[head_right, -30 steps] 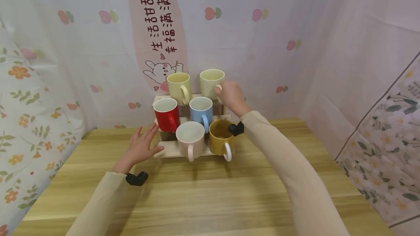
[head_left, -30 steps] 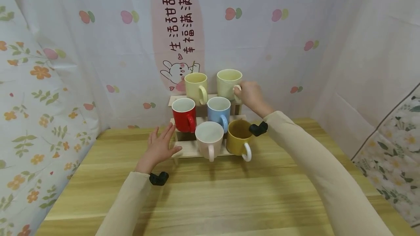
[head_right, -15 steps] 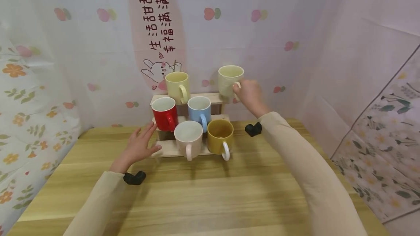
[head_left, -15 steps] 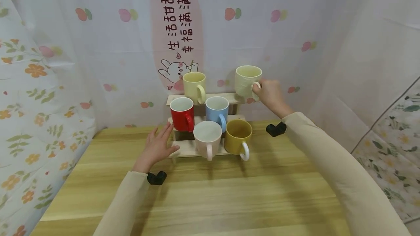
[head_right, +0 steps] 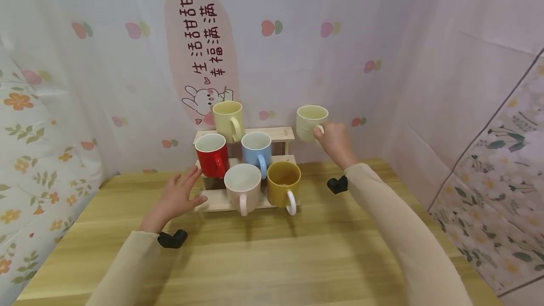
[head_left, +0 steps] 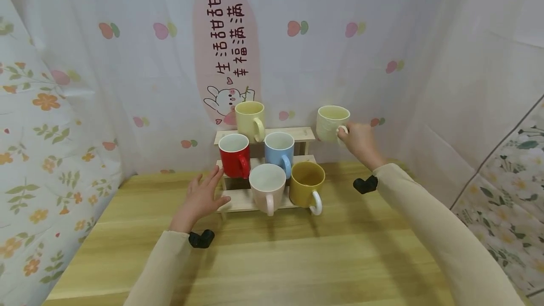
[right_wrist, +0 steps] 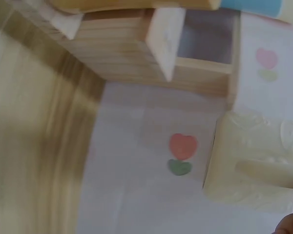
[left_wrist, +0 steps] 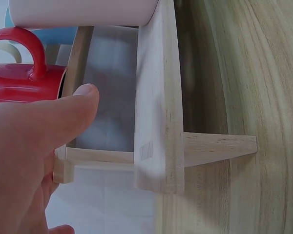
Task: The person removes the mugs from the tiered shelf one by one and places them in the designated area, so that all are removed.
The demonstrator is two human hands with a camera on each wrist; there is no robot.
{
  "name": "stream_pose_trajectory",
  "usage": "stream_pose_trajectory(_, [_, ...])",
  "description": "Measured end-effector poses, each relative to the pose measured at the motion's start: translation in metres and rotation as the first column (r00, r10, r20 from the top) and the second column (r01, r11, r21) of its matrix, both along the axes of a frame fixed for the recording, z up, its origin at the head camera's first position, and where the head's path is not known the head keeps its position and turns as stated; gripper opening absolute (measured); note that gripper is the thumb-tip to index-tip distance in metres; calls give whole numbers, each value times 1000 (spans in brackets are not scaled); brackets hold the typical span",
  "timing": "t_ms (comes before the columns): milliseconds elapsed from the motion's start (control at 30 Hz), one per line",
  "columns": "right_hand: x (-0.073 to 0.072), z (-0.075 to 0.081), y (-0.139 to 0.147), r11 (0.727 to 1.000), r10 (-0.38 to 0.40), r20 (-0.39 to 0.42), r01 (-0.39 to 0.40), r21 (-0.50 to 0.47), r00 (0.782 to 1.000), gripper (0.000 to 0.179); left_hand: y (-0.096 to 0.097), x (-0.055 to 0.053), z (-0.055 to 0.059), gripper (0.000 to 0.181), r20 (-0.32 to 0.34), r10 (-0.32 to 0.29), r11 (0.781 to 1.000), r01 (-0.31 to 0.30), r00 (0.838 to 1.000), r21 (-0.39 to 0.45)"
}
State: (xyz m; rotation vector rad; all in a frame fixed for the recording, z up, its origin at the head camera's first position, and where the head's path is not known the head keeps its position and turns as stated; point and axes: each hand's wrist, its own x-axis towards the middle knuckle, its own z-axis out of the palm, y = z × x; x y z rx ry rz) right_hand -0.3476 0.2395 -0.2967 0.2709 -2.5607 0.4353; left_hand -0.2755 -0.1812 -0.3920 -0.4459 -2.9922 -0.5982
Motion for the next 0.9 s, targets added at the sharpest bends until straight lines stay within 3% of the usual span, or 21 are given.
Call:
stream_pose_trajectory(167, [2, -19, 3, 1000, -9, 21, 9, -2, 1000, 38, 0, 2, -5, 83, -3, -6, 1000, 6, 1000, 6])
stream_pose_trajectory(400, [-2, -41, 5, 999, -38, 99, 39, -14, 994, 38, 2, 1, -3, 83, 3, -4, 1000, 4, 1000, 11])
stream_pose_trajectory(600, [-8, -61, 4, 999, -37, 64, 36, 15, 997, 39, 2, 1, -4, 84, -2, 1, 1000, -1, 1000, 17])
stream_pose_trajectory(900, [-11, -85, 0, 999, -42, 89, 42, 0, 995, 38, 2, 2, -3, 83, -21, -7, 1000, 8, 1000, 24])
